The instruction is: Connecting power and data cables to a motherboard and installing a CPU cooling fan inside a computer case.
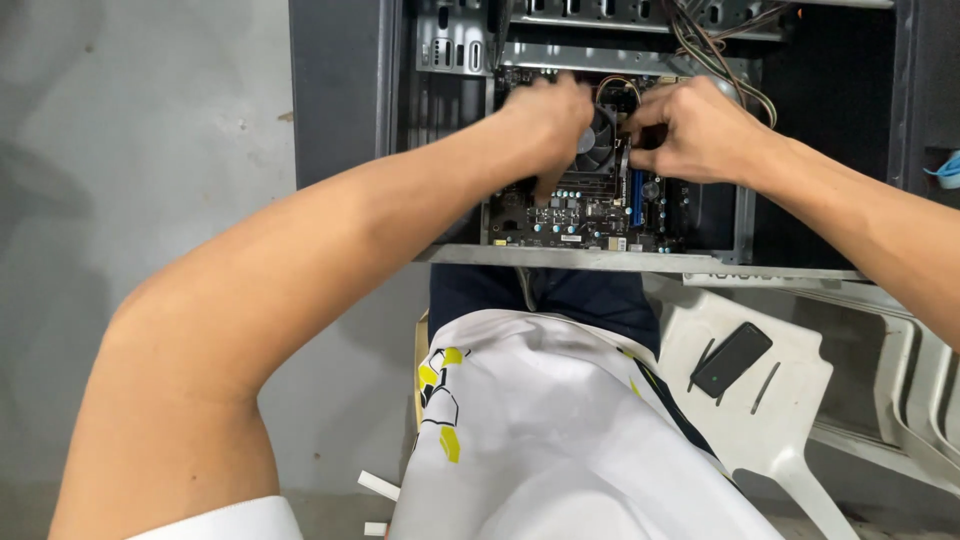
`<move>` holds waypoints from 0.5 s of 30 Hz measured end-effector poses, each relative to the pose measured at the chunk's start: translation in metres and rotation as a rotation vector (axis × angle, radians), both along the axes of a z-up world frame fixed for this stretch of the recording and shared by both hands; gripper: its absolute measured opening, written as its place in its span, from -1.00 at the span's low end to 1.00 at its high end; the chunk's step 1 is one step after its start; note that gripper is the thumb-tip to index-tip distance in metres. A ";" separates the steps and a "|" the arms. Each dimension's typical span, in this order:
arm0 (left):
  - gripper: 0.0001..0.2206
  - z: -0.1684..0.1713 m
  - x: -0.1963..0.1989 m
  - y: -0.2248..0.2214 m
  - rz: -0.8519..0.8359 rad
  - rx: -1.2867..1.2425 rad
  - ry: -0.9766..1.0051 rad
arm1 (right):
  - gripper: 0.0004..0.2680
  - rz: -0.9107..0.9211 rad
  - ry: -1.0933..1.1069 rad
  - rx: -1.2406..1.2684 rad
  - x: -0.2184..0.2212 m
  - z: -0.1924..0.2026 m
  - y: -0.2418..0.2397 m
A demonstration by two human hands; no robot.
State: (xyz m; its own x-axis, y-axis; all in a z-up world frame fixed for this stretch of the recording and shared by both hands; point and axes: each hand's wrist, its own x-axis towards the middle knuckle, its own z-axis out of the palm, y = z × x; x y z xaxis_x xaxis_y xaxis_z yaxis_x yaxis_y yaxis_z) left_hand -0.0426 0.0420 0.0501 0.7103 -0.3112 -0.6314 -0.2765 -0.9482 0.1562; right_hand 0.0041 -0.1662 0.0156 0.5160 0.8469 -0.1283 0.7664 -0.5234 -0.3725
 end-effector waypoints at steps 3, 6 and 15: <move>-0.21 0.004 0.005 -0.007 -0.028 0.028 -0.025 | -0.74 0.022 -0.014 -0.022 0.000 0.001 0.002; -0.15 -0.005 0.017 -0.009 -0.056 0.048 -0.008 | -0.79 0.039 -0.049 0.026 0.000 0.000 -0.001; -0.11 0.009 0.017 -0.002 -0.053 0.070 -0.015 | -0.92 -0.100 0.128 0.107 -0.010 0.038 0.010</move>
State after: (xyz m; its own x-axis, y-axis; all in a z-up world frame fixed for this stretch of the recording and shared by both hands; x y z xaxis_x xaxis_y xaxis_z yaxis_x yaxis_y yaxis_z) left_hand -0.0260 0.0399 0.0592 0.7036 -0.3038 -0.6424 -0.3280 -0.9408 0.0856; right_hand -0.0056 -0.1562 0.0537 0.5834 0.8047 -0.1098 0.6555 -0.5464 -0.5214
